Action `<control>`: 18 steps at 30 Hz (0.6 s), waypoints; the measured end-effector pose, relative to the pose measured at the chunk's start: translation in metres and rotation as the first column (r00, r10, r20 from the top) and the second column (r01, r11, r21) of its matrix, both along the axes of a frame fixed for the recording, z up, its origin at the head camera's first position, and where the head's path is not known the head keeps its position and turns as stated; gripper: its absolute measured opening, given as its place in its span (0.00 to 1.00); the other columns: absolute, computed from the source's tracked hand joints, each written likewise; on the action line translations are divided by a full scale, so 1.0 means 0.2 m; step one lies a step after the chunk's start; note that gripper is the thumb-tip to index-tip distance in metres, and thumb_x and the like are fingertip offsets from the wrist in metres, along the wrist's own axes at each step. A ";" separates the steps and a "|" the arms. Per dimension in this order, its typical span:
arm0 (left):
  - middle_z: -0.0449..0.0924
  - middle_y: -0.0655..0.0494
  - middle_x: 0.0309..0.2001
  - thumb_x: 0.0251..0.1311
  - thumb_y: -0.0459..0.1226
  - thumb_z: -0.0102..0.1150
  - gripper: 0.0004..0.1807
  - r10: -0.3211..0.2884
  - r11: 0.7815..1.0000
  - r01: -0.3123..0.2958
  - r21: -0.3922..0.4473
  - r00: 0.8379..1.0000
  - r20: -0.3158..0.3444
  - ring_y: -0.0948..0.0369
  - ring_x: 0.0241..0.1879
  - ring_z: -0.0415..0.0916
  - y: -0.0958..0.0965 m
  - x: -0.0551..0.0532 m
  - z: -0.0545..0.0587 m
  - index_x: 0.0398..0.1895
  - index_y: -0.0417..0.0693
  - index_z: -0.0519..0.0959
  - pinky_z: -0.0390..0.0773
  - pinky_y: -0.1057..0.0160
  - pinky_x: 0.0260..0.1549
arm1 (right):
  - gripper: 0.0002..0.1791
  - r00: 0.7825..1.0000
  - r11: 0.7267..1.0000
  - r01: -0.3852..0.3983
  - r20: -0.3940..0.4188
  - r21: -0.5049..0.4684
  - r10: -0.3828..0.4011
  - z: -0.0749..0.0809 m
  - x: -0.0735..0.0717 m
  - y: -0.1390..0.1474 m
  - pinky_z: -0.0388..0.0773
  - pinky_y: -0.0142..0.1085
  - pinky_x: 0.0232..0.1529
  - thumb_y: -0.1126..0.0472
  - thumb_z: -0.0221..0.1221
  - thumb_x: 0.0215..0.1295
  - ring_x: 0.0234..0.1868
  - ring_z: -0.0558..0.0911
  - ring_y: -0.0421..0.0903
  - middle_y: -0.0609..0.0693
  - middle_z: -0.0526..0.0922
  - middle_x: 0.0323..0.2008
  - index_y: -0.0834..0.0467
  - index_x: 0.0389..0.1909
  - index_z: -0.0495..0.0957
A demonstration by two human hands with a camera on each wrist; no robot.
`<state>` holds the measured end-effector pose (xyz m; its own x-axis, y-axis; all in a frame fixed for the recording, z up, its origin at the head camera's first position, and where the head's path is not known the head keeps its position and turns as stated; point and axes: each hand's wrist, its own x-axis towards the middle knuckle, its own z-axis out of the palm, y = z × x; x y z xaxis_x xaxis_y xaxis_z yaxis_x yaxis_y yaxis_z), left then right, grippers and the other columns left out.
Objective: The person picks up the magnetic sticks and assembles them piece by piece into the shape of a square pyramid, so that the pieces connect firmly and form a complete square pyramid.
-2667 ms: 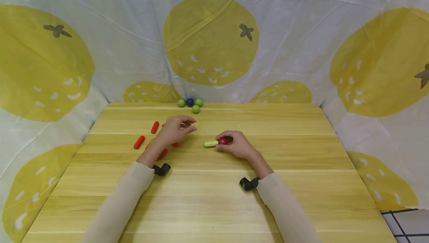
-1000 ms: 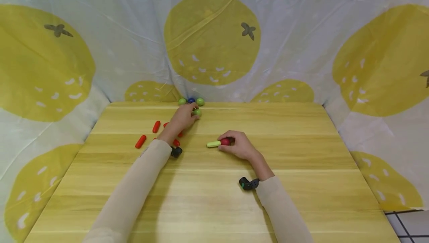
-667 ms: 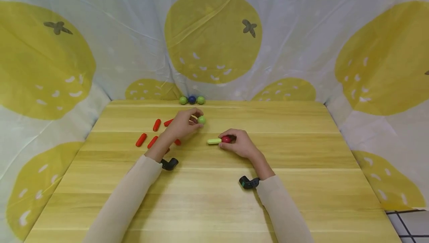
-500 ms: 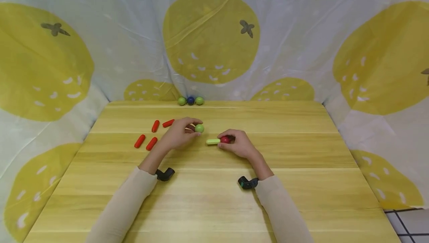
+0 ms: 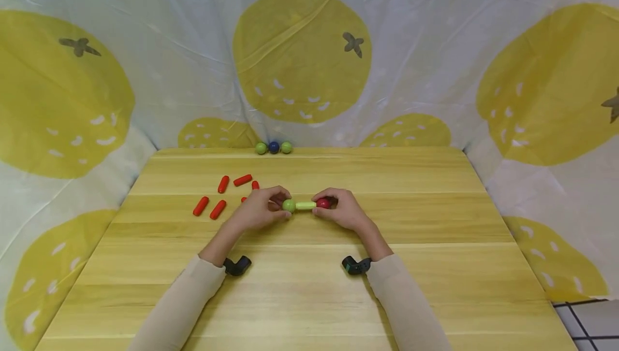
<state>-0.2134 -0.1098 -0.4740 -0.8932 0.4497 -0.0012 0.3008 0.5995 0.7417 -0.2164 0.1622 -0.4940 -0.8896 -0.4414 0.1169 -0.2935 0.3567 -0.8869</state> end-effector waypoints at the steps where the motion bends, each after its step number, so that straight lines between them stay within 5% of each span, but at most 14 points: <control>1: 0.85 0.55 0.44 0.59 0.37 0.76 0.18 -0.006 1.000 0.006 0.004 1.000 0.004 0.59 0.46 0.83 0.00 0.00 0.00 0.50 0.50 0.81 0.85 0.59 0.49 | 0.15 1.000 1.000 0.002 -0.001 0.005 -0.002 -0.02 -0.01 0.00 0.78 0.28 0.38 0.65 0.72 0.62 0.38 0.80 0.41 0.61 0.87 0.46 0.64 0.50 0.86; 8: 0.85 0.56 0.43 0.58 0.38 0.76 0.17 -0.012 1.000 0.012 0.013 1.000 0.013 0.60 0.46 0.83 0.00 0.00 -0.04 0.48 0.50 0.81 0.85 0.60 0.49 | 0.17 1.000 0.999 0.023 -0.003 0.037 -0.023 -0.14 -0.06 0.01 0.78 0.29 0.38 0.62 0.73 0.62 0.40 0.80 0.43 0.57 0.87 0.48 0.60 0.51 0.86; 18: 0.85 0.54 0.45 0.60 0.36 0.75 0.17 -0.011 0.999 0.011 0.042 1.000 0.010 0.59 0.47 0.84 -0.01 0.00 -0.06 0.51 0.50 0.81 0.86 0.59 0.50 | 0.15 1.000 1.000 0.000 0.017 -0.006 0.000 -0.13 -0.05 0.00 0.80 0.31 0.43 0.57 0.70 0.66 0.42 0.83 0.44 0.51 0.88 0.46 0.57 0.52 0.86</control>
